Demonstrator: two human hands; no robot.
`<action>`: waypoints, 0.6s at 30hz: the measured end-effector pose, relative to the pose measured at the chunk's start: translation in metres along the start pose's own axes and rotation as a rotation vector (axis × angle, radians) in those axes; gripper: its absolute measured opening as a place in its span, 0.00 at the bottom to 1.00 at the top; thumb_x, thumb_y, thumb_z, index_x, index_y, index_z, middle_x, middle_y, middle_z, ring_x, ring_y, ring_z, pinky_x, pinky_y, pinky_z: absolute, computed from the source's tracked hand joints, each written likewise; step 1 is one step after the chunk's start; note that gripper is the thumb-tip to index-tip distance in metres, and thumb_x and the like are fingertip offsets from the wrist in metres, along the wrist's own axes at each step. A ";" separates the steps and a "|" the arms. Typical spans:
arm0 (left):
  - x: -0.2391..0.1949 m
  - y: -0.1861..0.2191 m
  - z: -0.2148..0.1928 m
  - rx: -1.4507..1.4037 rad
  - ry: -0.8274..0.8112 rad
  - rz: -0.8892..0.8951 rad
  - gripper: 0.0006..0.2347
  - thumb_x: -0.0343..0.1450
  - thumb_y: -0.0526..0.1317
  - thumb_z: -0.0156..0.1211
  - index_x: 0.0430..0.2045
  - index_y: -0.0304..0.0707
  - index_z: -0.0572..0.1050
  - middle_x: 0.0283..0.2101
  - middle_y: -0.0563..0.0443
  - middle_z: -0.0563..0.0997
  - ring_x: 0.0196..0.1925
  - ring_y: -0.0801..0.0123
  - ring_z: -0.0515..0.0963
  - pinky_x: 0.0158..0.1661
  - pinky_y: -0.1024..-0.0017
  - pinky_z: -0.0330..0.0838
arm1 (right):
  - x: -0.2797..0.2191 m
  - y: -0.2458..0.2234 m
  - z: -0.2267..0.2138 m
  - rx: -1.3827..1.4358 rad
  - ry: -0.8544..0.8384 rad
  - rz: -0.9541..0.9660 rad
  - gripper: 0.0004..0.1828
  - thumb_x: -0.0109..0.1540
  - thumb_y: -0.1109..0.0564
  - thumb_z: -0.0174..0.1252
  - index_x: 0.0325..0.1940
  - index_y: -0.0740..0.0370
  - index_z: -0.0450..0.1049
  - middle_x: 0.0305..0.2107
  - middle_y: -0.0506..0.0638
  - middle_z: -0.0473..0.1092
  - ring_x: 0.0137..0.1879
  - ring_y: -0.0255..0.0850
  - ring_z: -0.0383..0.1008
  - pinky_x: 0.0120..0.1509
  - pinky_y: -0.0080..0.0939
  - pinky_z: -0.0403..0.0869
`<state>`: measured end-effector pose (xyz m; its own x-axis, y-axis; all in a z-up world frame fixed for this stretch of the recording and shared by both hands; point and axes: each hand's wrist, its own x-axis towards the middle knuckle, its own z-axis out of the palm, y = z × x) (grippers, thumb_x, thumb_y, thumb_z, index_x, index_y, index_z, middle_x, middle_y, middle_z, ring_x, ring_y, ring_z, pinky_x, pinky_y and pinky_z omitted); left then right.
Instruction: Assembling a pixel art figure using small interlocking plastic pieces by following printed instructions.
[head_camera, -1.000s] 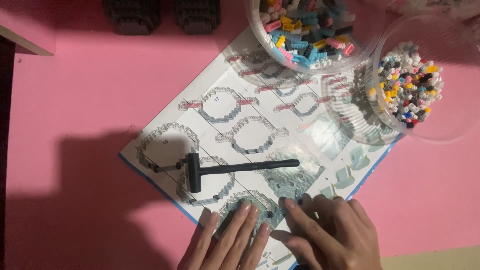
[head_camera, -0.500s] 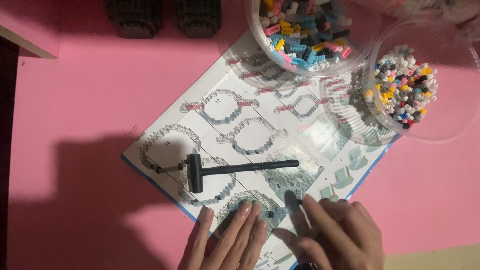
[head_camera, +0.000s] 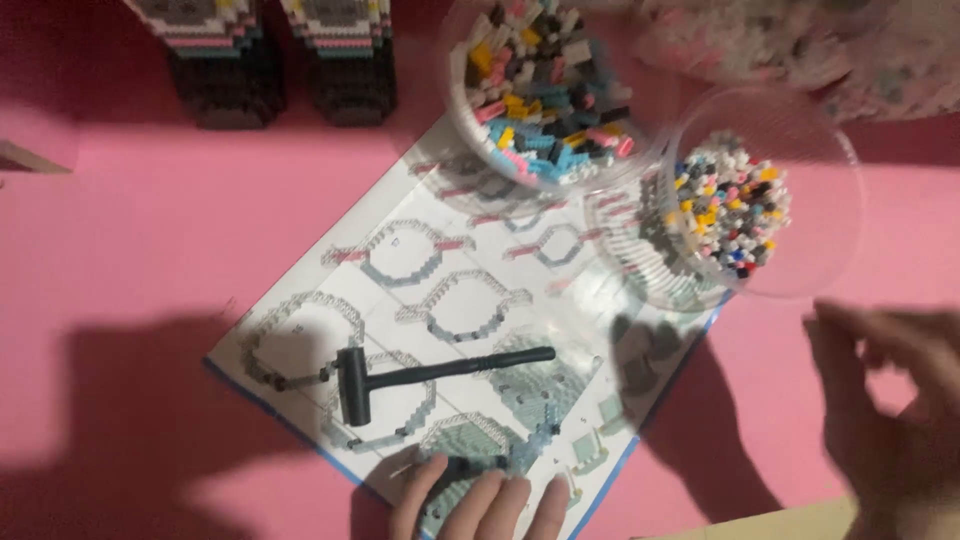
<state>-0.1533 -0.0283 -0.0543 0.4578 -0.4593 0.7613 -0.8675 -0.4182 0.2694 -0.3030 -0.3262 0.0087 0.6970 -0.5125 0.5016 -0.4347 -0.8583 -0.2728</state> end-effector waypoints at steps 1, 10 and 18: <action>0.007 0.000 0.003 0.048 -0.033 0.011 0.05 0.78 0.52 0.54 0.41 0.64 0.77 0.34 0.71 0.79 0.38 0.83 0.79 0.52 0.54 0.73 | 0.021 0.002 0.001 -0.004 -0.045 0.027 0.07 0.82 0.74 0.73 0.60 0.70 0.83 0.44 0.61 0.70 0.45 0.46 0.66 0.60 0.46 0.66; 0.003 -0.011 0.019 0.167 -0.161 0.045 0.06 0.73 0.50 0.69 0.42 0.68 0.80 0.31 0.69 0.76 0.35 0.80 0.76 0.44 0.58 0.74 | 0.105 0.076 0.052 -0.211 -0.509 -0.066 0.08 0.67 0.49 0.69 0.47 0.51 0.88 0.36 0.47 0.78 0.34 0.43 0.71 0.52 0.46 0.68; -0.008 -0.004 0.013 0.052 -0.393 -0.015 0.05 0.77 0.51 0.56 0.39 0.70 0.81 0.24 0.70 0.67 0.23 0.78 0.66 0.47 0.52 0.69 | 0.092 0.128 0.074 -0.230 -0.621 0.068 0.12 0.70 0.58 0.68 0.57 0.62 0.87 0.36 0.53 0.71 0.31 0.45 0.62 0.44 0.45 0.63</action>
<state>-0.1509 -0.0326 -0.0692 0.5186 -0.7134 0.4713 -0.8538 -0.4617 0.2406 -0.2524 -0.4853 -0.0410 0.8328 -0.5453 -0.0951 -0.5521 -0.8308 -0.0709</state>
